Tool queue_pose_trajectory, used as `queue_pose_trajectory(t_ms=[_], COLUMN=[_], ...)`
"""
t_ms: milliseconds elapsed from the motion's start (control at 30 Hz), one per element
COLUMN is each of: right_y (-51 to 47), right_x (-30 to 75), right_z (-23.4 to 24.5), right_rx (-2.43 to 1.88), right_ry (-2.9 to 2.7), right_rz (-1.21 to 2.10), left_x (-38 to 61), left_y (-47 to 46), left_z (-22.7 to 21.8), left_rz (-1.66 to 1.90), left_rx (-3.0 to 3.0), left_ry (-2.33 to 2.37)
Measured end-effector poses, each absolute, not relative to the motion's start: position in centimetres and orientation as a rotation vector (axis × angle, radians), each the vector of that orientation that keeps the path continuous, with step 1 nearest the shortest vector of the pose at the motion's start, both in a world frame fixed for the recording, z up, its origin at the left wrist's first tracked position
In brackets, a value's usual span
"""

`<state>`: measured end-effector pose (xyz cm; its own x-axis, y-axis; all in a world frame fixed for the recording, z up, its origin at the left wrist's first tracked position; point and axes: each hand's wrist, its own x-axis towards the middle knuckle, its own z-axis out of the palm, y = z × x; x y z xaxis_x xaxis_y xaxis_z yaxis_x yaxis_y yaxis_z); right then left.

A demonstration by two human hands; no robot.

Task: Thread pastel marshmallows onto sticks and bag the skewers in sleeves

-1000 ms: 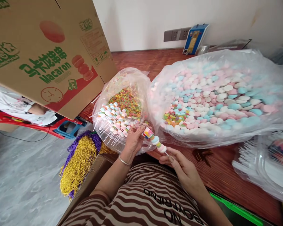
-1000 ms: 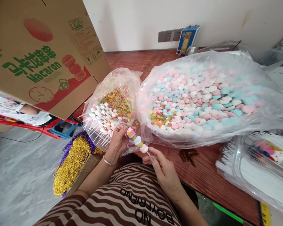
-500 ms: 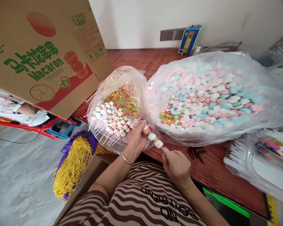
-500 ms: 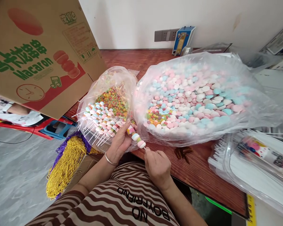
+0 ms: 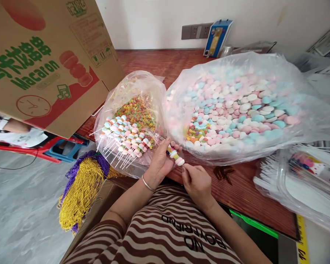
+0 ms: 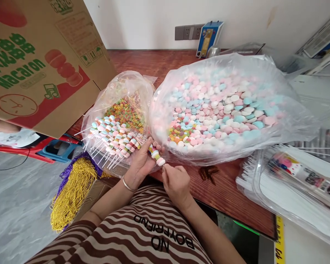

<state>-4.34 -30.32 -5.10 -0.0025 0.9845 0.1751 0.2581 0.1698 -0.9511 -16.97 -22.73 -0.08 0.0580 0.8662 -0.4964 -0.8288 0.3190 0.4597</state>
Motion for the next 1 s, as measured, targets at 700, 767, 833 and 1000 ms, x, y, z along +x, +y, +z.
queue_pose_trajectory(t_ms=[700,767,833,1000], right_y=[-28.9,-29.0,-29.2,-30.0], right_x=[-5.1,-5.4,-5.6,-5.0], right_z=[-3.3,-3.0,-2.8,-3.5], right_rx=[-0.707,-0.700,-0.705,-1.062], right_ry=[-0.565,-0.572,-0.644,-1.377], right_rz=[1.958,1.976,2.027,1.360], left_x=[-21.2,-21.2,-20.9,-19.4], left_y=[-21.9,-21.6,-21.4,-21.1], left_z=[1.8,2.2,2.5,2.9], left_rz=[1.455,1.465,1.443,1.370], left_rx=[0.420,0.342,0.257,0.037], left_ry=[0.596,0.587,0.587,0.683])
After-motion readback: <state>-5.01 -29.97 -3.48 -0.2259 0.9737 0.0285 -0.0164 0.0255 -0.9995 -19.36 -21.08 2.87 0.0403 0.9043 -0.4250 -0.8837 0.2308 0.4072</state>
